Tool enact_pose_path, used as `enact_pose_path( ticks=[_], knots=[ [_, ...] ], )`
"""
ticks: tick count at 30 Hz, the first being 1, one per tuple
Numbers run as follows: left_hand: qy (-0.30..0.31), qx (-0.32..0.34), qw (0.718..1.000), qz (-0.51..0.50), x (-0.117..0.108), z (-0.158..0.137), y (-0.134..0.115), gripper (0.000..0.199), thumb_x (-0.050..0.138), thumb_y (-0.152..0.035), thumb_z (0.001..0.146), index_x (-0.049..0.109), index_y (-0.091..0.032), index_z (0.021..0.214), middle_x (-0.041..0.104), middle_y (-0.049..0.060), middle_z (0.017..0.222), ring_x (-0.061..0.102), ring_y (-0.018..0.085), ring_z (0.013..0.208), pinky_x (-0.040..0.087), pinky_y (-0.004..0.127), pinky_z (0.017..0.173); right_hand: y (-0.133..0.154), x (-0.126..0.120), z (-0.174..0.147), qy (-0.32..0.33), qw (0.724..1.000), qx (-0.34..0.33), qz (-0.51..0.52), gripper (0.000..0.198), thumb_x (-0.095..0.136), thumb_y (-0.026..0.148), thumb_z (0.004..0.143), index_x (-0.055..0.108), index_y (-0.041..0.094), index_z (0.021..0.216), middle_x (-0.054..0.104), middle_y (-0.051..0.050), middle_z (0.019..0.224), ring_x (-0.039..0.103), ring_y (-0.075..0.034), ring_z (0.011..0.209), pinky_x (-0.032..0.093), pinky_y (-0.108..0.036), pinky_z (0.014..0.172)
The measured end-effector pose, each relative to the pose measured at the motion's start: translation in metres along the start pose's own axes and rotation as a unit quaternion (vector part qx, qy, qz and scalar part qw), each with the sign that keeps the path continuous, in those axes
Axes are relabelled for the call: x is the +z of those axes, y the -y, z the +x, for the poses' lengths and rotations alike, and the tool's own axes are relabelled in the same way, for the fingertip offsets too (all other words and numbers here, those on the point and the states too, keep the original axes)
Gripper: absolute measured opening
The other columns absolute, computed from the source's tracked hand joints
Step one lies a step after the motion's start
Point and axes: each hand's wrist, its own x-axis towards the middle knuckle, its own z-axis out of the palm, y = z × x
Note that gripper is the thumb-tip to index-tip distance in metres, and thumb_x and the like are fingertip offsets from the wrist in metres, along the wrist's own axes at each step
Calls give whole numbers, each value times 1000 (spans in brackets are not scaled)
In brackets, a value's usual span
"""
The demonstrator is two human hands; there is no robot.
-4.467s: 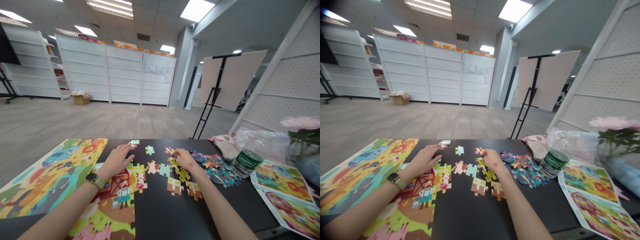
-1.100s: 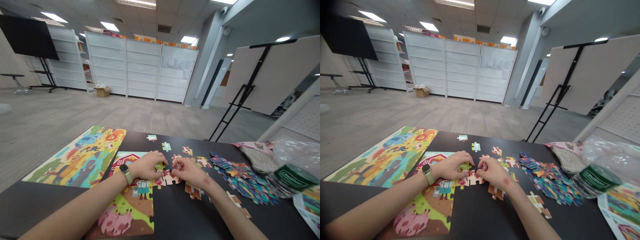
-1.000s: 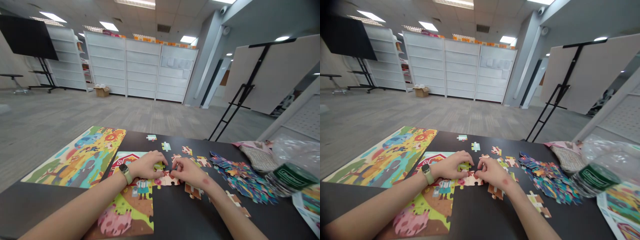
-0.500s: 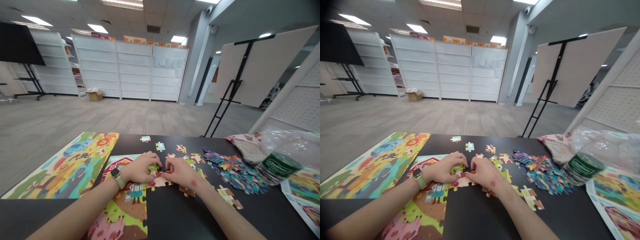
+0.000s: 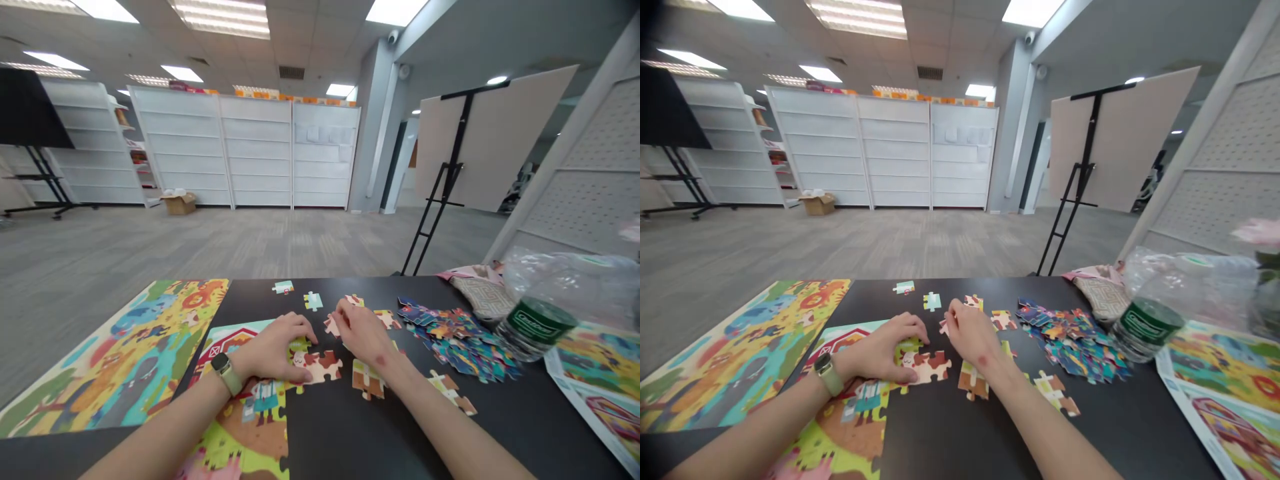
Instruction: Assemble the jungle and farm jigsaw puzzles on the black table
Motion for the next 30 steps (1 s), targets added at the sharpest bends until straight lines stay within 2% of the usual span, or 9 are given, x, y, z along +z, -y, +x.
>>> enact_pose_path(
  ticks=[4, 8, 11, 15, 17, 19, 22, 27, 30],
  knots=[
    [-2, 0, 1000, 1, 1, 0, 1, 49, 85, -42, 66, 67, -25, 108, 61, 4, 114, 55, 25, 103, 45, 34, 94, -21, 6, 7, -22, 1000, -18, 12, 19, 51, 17, 89, 62, 19, 104, 69, -6, 93, 64, -21, 90, 43, -30, 78],
    [-6, -4, 1000, -7, 0, -1, 0, 49, 86, -41, 65, 66, -24, 106, 61, 4, 113, 56, 24, 102, 45, 35, 95, -27, 18, 8, -1, 997, -71, 37, 24, 59, 22, 84, 69, 17, 106, 68, -10, 106, 60, -25, 110, 44, -36, 98],
    [-17, -7, 1000, -21, 1, -2, 1, 49, 87, -37, 62, 65, -23, 104, 61, 4, 112, 57, 24, 102, 45, 35, 95, -26, 23, 9, 15, 996, -71, 54, 20, 59, 21, 84, 73, 18, 97, 69, -10, 105, 62, -23, 104, 47, -36, 95],
    [-68, -16, 996, -61, 7, 0, 10, 31, 72, -18, 72, 63, -22, 102, 62, 3, 107, 58, 21, 98, 47, 33, 90, -28, 24, 13, 15, 996, -69, 62, 20, 55, 15, 84, 72, 17, 94, 70, -9, 103, 63, -22, 102, 47, -36, 95],
    [-141, -40, 985, -89, 8, 4, 20, 28, 57, -7, 74, 61, -21, 98, 64, 3, 102, 60, 19, 94, 48, 31, 86, -30, 25, 13, 10, 996, -67, 61, 23, 52, 12, 85, 71, 17, 96, 71, -9, 103, 63, -22, 102, 47, -37, 95],
    [-242, -80, 959, -121, 5, 6, 32, 31, 46, -1, 73, 59, -19, 95, 65, 4, 97, 61, 17, 90, 50, 30, 82, -31, 26, 13, 4, 996, -69, 59, 24, 50, 13, 88, 71, 18, 98, 71, -9, 103, 63, -22, 103, 47, -37, 97],
    [-342, -138, 920, -130, -9, 4, 51, 34, 41, 2, 71, 58, -19, 93, 65, 3, 94, 63, 17, 91, 50, 29, 79, -30, 25, 13, -13, 997, -63, 35, 26, 47, 20, 94, 72, 18, 100, 70, -10, 106, 61, -23, 107, 43, -37, 101],
    [-345, -176, 922, -12, -23, -12, 72, 37, 43, 6, 68, 62, -19, 89, 64, 2, 89, 62, 17, 86, 47, 28, 77, -10, 23, 37, -2, 998, 15, -56, 32, 49, 38, 94, 74, 18, 98, 71, -12, 107, 61, -26, 105, 43, -35, 92],
    [-324, -186, 927, 19, -18, -15, 76, 36, 44, 6, 67, 62, -19, 86, 63, 2, 86, 60, 17, 81, 46, 28, 74, 7, 31, 63, 35, 994, 79, -63, 42, 59, 56, 85, 74, 17, 87, 72, -16, 101, 62, -32, 106, 43, -36, 86]
  ],
)
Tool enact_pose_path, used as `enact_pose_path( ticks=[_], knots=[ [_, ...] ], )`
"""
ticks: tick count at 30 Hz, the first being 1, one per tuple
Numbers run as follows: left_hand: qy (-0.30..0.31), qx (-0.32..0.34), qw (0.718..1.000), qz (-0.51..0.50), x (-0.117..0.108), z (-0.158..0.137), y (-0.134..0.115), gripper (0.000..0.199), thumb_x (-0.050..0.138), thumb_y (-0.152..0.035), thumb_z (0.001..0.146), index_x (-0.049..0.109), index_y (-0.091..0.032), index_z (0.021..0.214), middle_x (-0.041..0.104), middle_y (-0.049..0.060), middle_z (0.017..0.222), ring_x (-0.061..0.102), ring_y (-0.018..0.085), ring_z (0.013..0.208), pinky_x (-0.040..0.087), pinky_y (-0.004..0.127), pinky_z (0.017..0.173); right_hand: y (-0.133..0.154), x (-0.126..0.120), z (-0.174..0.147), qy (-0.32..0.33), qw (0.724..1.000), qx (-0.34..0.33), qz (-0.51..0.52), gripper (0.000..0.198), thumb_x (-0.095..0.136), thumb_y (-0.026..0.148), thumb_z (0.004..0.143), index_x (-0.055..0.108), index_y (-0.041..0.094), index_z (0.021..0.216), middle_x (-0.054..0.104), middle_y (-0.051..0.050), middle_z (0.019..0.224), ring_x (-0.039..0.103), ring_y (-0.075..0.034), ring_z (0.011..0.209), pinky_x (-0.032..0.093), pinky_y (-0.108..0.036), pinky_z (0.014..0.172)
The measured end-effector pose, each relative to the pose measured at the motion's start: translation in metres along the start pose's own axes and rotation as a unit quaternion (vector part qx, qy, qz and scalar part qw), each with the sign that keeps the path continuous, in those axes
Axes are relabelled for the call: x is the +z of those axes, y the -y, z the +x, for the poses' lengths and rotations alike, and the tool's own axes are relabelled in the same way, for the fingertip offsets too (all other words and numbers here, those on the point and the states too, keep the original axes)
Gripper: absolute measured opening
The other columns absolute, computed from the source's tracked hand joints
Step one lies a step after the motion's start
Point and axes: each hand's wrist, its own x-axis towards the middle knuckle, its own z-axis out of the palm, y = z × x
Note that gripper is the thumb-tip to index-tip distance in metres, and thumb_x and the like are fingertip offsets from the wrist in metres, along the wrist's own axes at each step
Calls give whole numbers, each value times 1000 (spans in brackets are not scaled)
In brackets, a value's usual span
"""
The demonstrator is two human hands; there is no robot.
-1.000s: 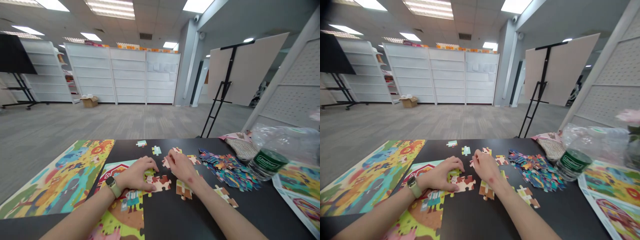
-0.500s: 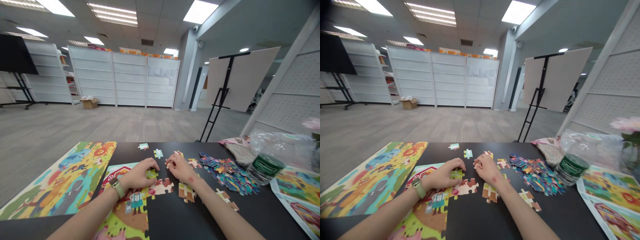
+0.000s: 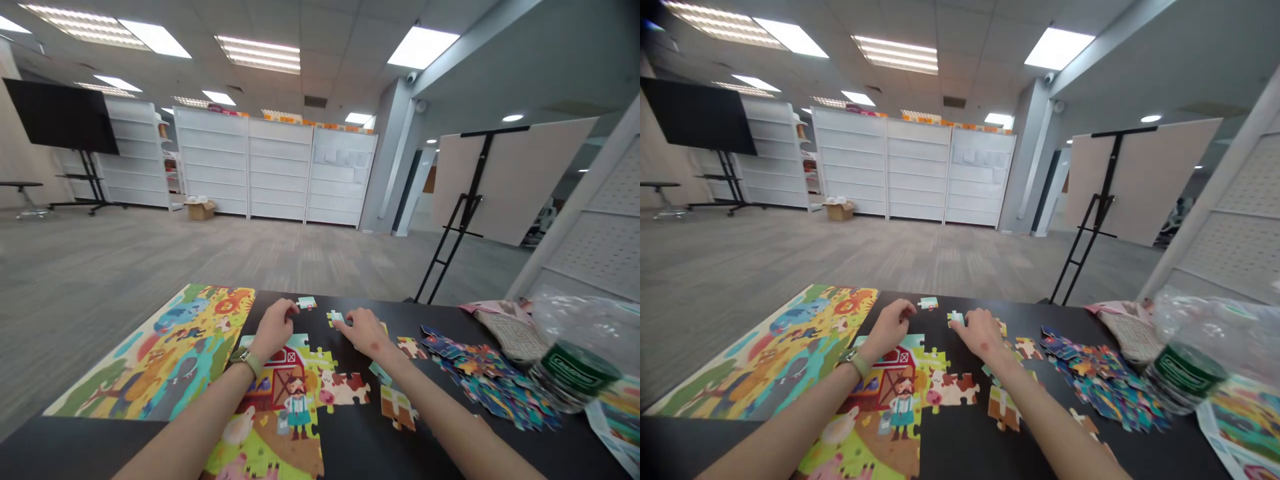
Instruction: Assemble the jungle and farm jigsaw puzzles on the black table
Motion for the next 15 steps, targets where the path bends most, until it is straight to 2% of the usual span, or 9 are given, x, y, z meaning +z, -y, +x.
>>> enact_pose_path(
  ticks=[3, 7, 9, 11, 13, 15],
  knots=[
    [11, 0, 1000, 2, 4, -2, -1, 33, 46, 4, 69, 62, -19, 86, 62, 2, 86, 60, 16, 81, 45, 27, 74, 15, 12, 23, 17, 999, 31, 22, 37, 72, 52, 70, 70, 16, 77, 71, -18, 96, 62, -36, 104, 43, -36, 81],
    [42, 7, 999, 8, 3, -3, -7, 30, 48, 0, 71, 63, -20, 88, 62, 2, 88, 59, 17, 83, 46, 28, 76, 18, 26, 35, 30, 996, 17, 82, 26, 79, 33, 58, 64, 17, 72, 70, -10, 80, 65, -29, 86, 44, -32, 73],
    [59, 18, 998, 12, 2, -4, -10, 30, 48, -1, 71, 64, -20, 89, 63, 3, 91, 60, 19, 87, 47, 29, 79, 15, 29, 31, 27, 991, -8, 129, 27, 75, 32, 63, 63, 18, 84, 68, -5, 79, 64, -22, 78, 45, -29, 69],
    [73, 31, 997, 12, 2, -4, -12, 31, 49, -2, 71, 64, -20, 91, 64, 4, 96, 60, 20, 93, 47, 30, 83, 11, 30, 22, 25, 983, -39, 177, 29, 63, 37, 77, 60, 19, 99, 65, -1, 77, 61, -17, 72, 46, -27, 66],
    [83, 41, 996, 9, 2, -5, -12, 31, 50, -3, 72, 64, -20, 93, 65, 5, 99, 59, 21, 97, 47, 31, 87, 8, 32, 12, 32, 961, -75, 264, 33, 53, 43, 84, 58, 19, 107, 60, 2, 71, 59, -15, 67, 48, -27, 64],
    [90, 43, 995, 8, 3, -5, -13, 29, 50, -5, 75, 64, -21, 95, 66, 5, 102, 60, 22, 100, 46, 31, 89, 8, 35, 3, 53, 926, -104, 358, 36, 56, 46, 82, 59, 19, 106, 57, 3, 68, 56, -14, 63, 47, -27, 61]
  ],
)
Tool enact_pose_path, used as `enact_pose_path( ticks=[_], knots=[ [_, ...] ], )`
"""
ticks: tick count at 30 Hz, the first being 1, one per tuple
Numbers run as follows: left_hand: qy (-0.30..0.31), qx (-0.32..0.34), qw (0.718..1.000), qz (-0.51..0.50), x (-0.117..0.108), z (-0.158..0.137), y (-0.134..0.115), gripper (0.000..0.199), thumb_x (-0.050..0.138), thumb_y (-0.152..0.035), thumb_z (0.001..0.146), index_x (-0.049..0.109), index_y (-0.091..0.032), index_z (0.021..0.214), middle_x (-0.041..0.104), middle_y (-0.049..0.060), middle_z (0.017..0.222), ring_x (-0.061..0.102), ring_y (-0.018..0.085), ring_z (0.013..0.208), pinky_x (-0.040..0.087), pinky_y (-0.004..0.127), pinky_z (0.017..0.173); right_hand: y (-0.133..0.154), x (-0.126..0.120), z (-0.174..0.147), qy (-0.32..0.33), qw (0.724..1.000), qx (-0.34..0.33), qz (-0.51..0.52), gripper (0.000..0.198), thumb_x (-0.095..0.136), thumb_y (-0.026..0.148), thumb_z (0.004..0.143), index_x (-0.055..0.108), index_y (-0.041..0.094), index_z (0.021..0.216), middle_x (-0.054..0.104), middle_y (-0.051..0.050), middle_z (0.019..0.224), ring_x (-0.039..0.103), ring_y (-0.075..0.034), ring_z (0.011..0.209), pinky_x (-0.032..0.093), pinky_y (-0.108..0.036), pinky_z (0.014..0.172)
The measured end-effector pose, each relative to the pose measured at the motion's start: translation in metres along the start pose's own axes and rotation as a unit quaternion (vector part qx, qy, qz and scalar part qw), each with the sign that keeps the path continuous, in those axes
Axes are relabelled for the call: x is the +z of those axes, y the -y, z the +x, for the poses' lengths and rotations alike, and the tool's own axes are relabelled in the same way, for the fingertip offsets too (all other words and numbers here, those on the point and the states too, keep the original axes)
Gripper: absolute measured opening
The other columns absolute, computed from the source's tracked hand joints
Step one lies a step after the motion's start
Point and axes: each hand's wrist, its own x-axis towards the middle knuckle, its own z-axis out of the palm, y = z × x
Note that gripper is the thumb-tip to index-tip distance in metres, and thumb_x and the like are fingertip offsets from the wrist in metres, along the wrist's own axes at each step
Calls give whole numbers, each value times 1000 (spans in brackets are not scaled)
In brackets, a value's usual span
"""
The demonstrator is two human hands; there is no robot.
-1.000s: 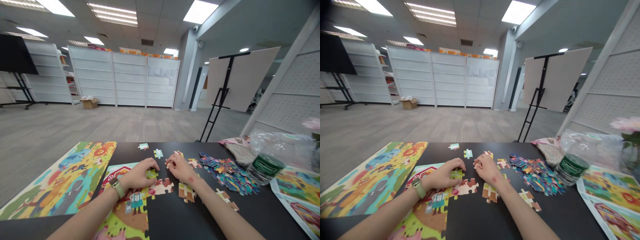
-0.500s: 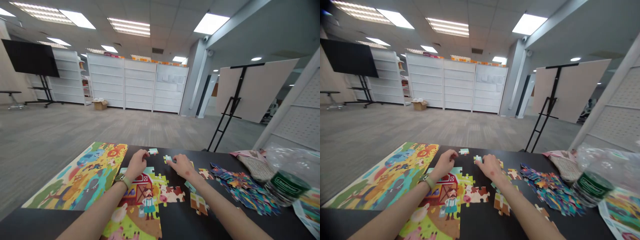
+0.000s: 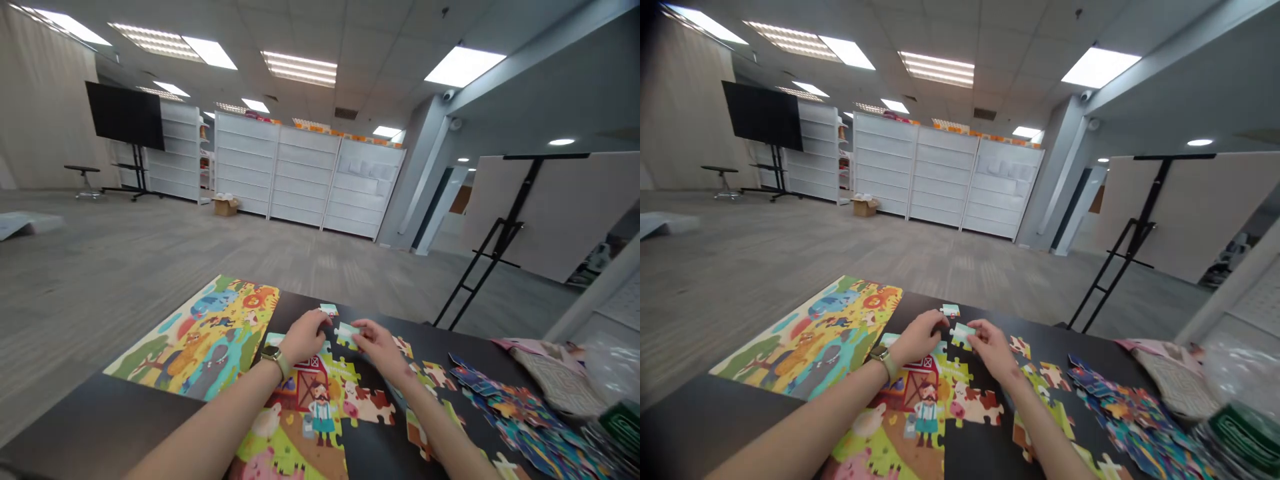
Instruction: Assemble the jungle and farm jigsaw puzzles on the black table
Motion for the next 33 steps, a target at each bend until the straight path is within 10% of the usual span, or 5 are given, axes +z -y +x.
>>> enact_pose_path(
  ticks=[24, 33],
  knots=[
    [99, 38, 994, 8, -3, 1, 1, 9, 67, -23, 78, 75, -21, 81, 72, 2, 94, 62, 20, 92, 45, 30, 91, 12, 14, -18, 4, 980, -57, -189, 12, 67, 28, 80, 72, 22, 88, 68, -5, 99, 60, -23, 98, 45, -34, 90],
    [86, 14, 996, 25, 1, 2, -1, 13, 63, -20, 75, 76, -22, 77, 74, 2, 91, 62, 22, 92, 45, 33, 94, 17, 15, 61, -4, 974, -27, -226, 31, 51, 22, 91, 70, 18, 114, 69, -10, 120, 60, -23, 116, 39, -35, 103]
  ],
)
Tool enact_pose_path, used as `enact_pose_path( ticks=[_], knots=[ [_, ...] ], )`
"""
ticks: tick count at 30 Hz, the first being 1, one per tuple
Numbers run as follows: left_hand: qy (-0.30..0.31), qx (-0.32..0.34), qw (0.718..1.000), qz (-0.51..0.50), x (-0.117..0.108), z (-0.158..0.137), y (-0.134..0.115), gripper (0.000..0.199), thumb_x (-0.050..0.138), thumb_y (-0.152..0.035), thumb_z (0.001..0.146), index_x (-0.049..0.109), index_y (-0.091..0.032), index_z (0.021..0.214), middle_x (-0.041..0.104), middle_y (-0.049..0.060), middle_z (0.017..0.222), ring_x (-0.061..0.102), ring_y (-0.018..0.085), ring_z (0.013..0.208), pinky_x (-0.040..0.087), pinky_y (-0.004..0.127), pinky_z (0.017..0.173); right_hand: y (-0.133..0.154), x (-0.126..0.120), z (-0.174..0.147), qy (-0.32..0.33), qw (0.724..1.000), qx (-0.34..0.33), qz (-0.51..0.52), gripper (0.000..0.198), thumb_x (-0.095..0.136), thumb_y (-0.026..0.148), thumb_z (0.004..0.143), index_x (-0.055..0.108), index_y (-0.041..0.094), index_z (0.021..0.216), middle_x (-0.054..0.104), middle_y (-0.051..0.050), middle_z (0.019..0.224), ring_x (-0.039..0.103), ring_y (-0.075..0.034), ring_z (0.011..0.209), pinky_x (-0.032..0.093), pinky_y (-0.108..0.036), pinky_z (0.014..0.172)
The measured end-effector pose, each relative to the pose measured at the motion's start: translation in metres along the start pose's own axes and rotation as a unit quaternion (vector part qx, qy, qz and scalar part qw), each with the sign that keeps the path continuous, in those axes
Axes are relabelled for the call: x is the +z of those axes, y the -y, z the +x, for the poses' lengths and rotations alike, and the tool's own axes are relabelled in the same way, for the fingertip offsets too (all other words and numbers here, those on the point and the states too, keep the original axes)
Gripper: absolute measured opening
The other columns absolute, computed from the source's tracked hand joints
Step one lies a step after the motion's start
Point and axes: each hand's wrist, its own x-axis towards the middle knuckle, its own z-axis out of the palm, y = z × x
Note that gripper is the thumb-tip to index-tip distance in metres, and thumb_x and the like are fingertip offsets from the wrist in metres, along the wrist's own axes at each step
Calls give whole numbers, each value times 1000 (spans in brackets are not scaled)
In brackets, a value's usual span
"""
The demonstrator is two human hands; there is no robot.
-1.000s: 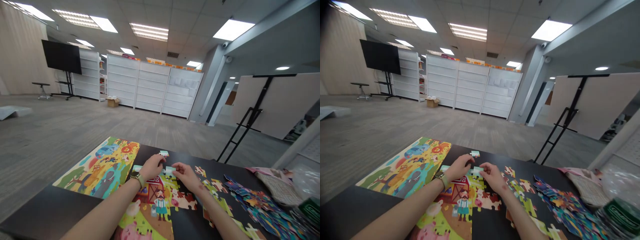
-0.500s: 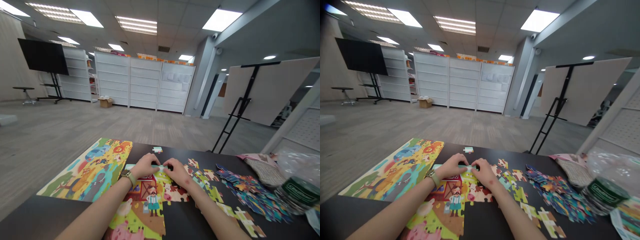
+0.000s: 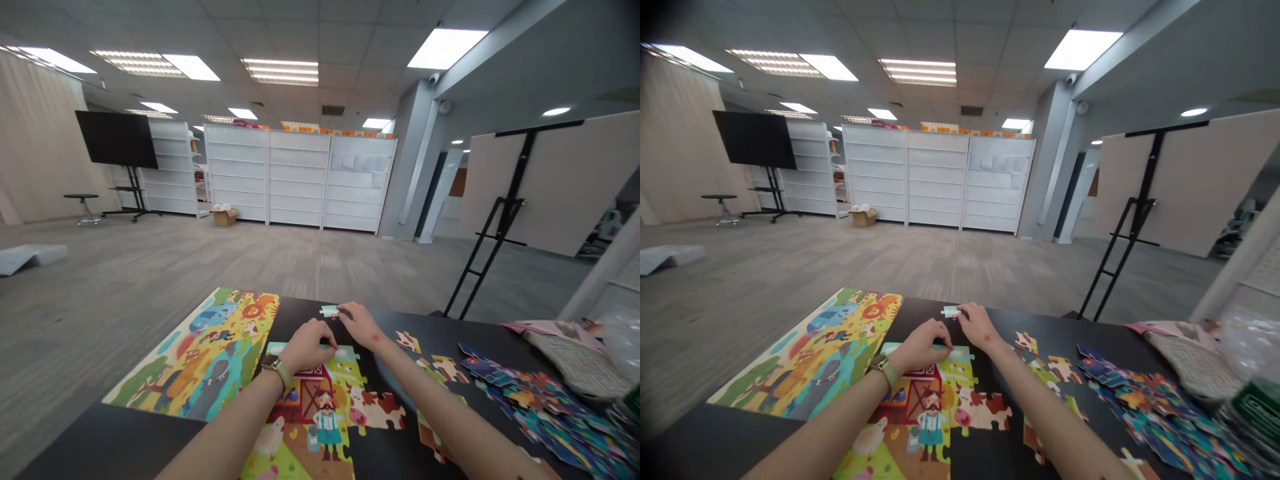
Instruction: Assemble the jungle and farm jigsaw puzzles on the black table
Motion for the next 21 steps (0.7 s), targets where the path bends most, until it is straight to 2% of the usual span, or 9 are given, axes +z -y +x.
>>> enact_pose_path(
  ticks=[2, 4, 7, 10, 12, 15, 17, 21],
  knots=[
    [2, 1, 1000, 0, 0, 0, 0, 14, 63, -19, 75, 76, -23, 78, 74, 2, 92, 62, 22, 92, 45, 33, 94, 0, 2, 24, 32, 999, 4, -12, 34, 65, 29, 83, 71, 18, 114, 69, -10, 121, 57, -26, 120, 37, -38, 105],
    [6, 2, 1000, -3, -1, 0, 0, 15, 62, -20, 77, 77, -23, 79, 74, 2, 95, 62, 22, 94, 45, 33, 92, -2, 2, 43, 72, 997, 20, -19, 40, 79, 34, 69, 74, 19, 106, 72, -9, 112, 60, -28, 113, 41, -37, 99],
    [11, 1, 1000, -4, -5, -2, -2, 15, 62, -21, 78, 76, -24, 80, 73, 3, 97, 61, 22, 96, 45, 32, 91, -11, -3, 56, 140, 988, 65, -16, 34, 88, 34, 53, 75, 19, 80, 74, -3, 81, 66, -22, 84, 46, -29, 76],
    [29, -2, 1000, 3, -11, -4, -8, 12, 64, -27, 80, 74, -23, 80, 70, 3, 96, 60, 23, 96, 44, 33, 92, -21, -16, 50, 168, 980, 106, 4, 32, 90, 27, 44, 70, 18, 67, 64, 2, 58, 60, -16, 62, 42, -25, 60],
    [51, 0, 998, 22, -15, -5, -14, 18, 70, -39, 77, 72, -23, 83, 68, 4, 98, 60, 25, 97, 44, 34, 90, -26, -28, 36, 132, 983, 122, 23, 35, 88, 21, 46, 69, 17, 76, 61, 5, 57, 57, -14, 60, 40, -24, 59],
    [82, -1, 995, 63, -18, -9, -24, 50, 81, -58, 60, 68, -23, 93, 65, 6, 105, 58, 30, 102, 43, 38, 88, -33, -49, -1, 45, 989, 126, 62, 35, 75, 23, 64, 63, 19, 97, 57, 8, 59, 56, -12, 59, 41, -23, 59],
    [102, -13, 992, 79, -18, -12, -29, 63, 83, -63, 53, 66, -24, 99, 62, 8, 111, 56, 33, 106, 43, 40, 89, -41, -61, -32, 0, 988, 125, 93, 31, 65, 29, 75, 57, 19, 103, 54, 9, 58, 56, -13, 56, 42, -24, 57],
    [140, -33, 987, 75, -18, -14, -31, 64, 82, -61, 54, 64, -25, 104, 59, 8, 119, 53, 35, 112, 41, 45, 93, -71, -81, -92, -68, 976, 128, 162, 29, 57, 40, 79, 51, 21, 100, 58, 5, 64, 62, -16, 60, 48, -27, 58]
  ],
)
